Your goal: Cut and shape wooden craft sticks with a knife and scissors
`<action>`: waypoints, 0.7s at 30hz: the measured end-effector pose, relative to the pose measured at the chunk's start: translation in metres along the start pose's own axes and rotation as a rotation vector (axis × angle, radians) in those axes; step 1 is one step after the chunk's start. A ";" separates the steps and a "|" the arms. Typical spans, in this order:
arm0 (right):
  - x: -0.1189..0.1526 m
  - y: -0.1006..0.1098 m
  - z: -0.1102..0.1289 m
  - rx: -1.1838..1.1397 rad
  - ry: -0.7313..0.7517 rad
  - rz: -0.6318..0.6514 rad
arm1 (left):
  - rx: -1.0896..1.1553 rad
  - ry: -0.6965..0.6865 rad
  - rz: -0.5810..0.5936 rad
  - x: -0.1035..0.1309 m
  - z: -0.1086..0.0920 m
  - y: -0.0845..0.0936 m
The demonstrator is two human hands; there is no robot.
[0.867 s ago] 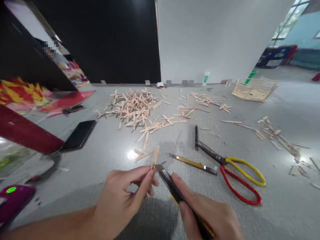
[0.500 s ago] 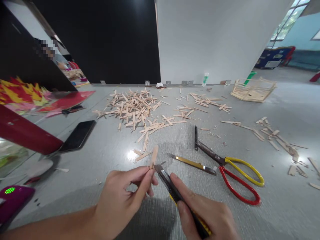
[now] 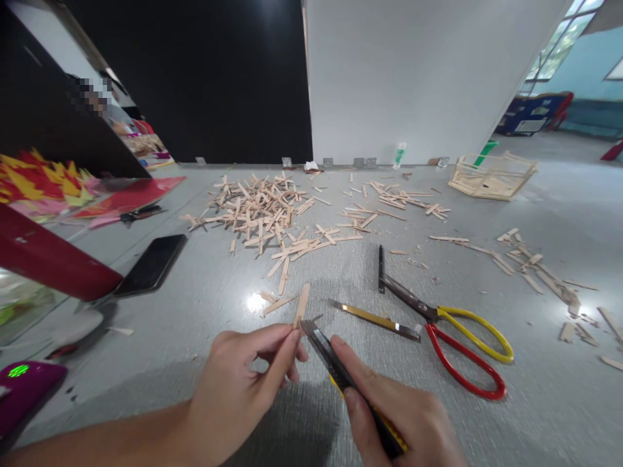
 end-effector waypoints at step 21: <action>0.003 -0.004 0.003 -0.033 0.015 -0.037 | 0.098 -0.015 0.031 -0.001 -0.002 0.002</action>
Point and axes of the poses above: each hand's wrist, its own x-axis away from the middle knuckle, its own y-axis out of the back of the hand, z = x × y, the point moved 6 cm from there along -x, towards the middle knuckle, and after that the axes turned 10 degrees about -x, right-handed, at the moved point
